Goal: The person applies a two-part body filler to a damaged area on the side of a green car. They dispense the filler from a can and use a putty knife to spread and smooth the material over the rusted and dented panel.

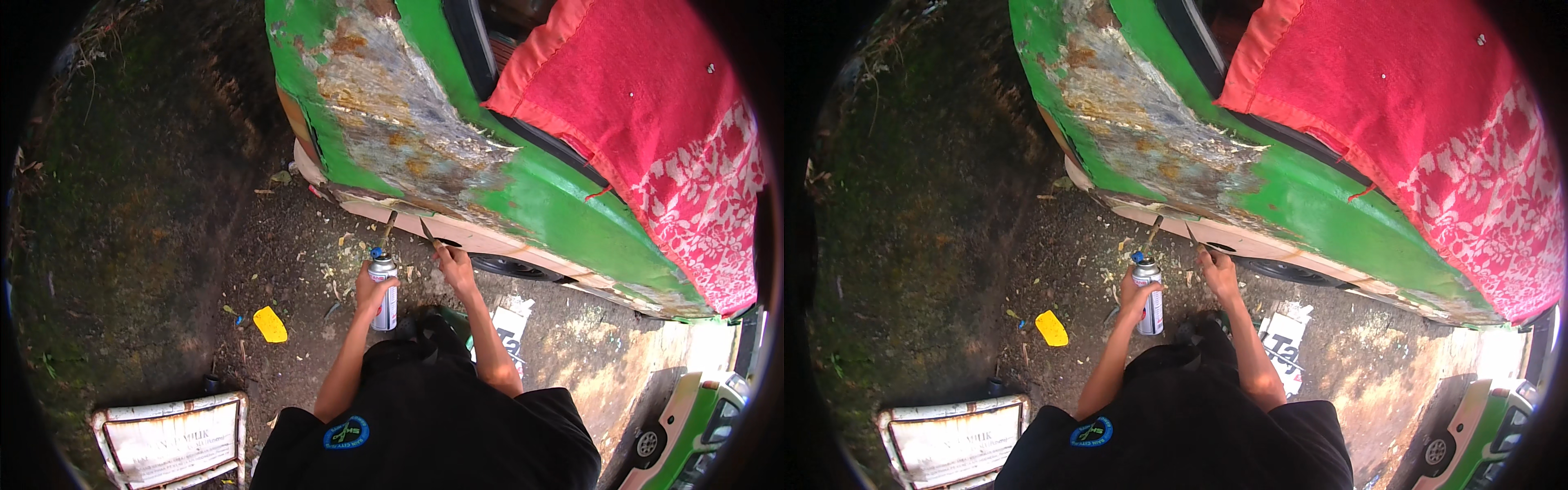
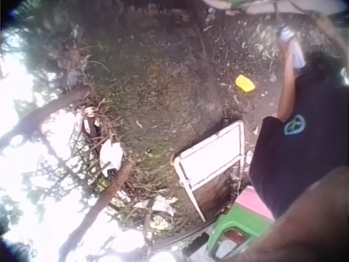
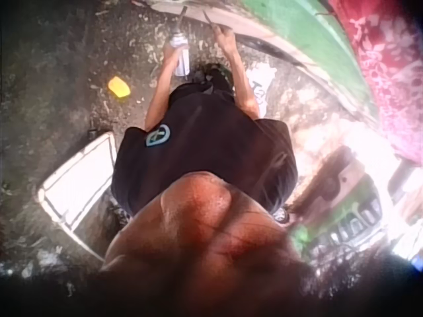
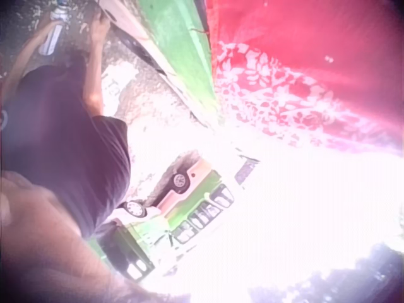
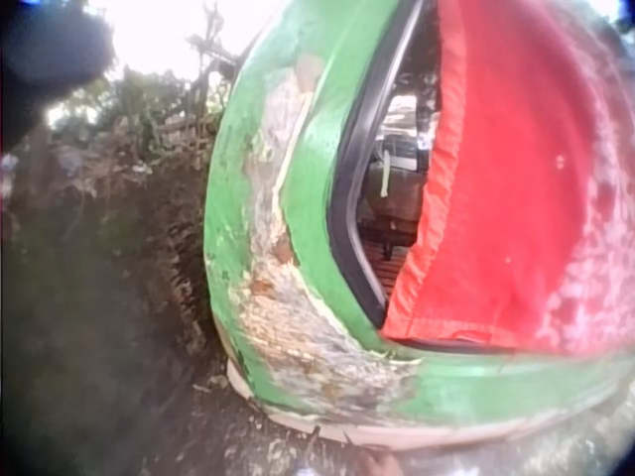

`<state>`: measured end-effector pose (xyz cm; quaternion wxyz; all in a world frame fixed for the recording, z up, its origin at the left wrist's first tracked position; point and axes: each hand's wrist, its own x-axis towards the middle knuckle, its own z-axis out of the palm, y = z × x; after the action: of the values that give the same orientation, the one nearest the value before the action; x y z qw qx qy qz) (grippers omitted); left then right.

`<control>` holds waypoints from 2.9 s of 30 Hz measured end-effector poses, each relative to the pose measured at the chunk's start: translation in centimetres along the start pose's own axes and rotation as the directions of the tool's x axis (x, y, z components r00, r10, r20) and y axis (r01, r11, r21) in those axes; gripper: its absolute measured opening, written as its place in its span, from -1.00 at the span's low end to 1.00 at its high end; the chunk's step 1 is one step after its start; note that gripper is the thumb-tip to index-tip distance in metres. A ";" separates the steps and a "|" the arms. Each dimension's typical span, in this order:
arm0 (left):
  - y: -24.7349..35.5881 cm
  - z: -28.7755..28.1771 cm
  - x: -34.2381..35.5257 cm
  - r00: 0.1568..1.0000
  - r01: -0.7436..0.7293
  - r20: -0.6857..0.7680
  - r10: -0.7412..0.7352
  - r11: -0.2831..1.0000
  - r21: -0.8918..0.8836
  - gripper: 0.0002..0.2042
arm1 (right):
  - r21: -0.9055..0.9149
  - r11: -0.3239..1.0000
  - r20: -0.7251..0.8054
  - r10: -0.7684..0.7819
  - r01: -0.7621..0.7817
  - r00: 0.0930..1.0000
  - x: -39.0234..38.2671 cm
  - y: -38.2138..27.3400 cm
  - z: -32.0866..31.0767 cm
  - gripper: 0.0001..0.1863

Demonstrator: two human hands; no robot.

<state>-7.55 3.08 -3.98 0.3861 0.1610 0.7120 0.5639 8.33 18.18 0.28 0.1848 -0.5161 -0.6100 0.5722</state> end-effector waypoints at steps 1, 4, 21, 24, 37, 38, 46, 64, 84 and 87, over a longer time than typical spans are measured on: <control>0.0 0.0 0.0 1.000 -0.017 0.014 0.016 0.999 0.030 -0.48 | -0.002 1.000 0.000 -0.005 0.005 1.000 0.1 0.1 0.0 -0.48; -0.3 -0.2 0.1 0.999 -0.038 0.021 0.037 0.997 0.069 -0.46 | 0.036 0.999 0.011 -0.017 0.017 1.000 0.1 0.5 0.3 -0.49; -0.7 -0.1 -2.2 0.999 -0.009 -0.031 0.008 1.000 -0.022 -0.48 | -0.111 0.984 -0.026 -0.141 0.137 0.990 -0.7 -0.5 -0.8 -0.53; -0.7 0.0 -2.7 0.999 0.012 -0.049 -0.014 0.999 -0.051 -0.48 | -0.086 0.989 -0.012 -0.121 0.119 0.993 -1.2 -0.2 -0.7 -0.55; -0.7 0.2 -1.4 1.000 0.002 0.011 -0.002 0.999 0.044 -0.50 | 0.011 0.999 0.006 -0.044 0.044 0.999 -2.4 -1.3 -1.4 -0.58; -0.6 0.3 -1.4 1.000 0.008 0.001 -0.008 1.000 0.018 -0.50 | 0.014 0.999 0.011 -0.041 0.041 0.999 -2.3 -1.2 -1.3 -0.58; -0.2 0.4 -1.7 1.000 0.014 -0.006 -0.015 0.996 -0.083 -0.49 | 0.006 0.999 0.008 -0.048 0.048 0.999 -2.2 -1.2 -1.3 -0.62; 2.2 -2.7 -4.9 0.966 -0.156 -0.234 0.108 0.968 -0.196 -0.49 | -0.383 0.912 -0.020 -0.168 0.148 0.986 0.4 -6.1 -1.8 -0.42; 2.8 -2.3 -7.0 0.965 -0.168 -0.239 0.108 0.954 -0.246 -0.47 | -0.585 0.746 0.009 -0.387 0.319 0.922 6.3 -2.4 4.5 -0.49; 2.7 -1.6 -6.9 0.973 -0.141 -0.208 0.096 0.966 -0.215 -0.46 | -0.587 0.747 -0.017 -0.396 0.311 0.918 7.3 -0.6 5.1 -0.50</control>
<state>-4.83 -1.78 1.13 0.2955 0.1016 0.6659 0.6774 0.99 21.79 -3.26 0.1685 -0.4610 -0.8254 0.2788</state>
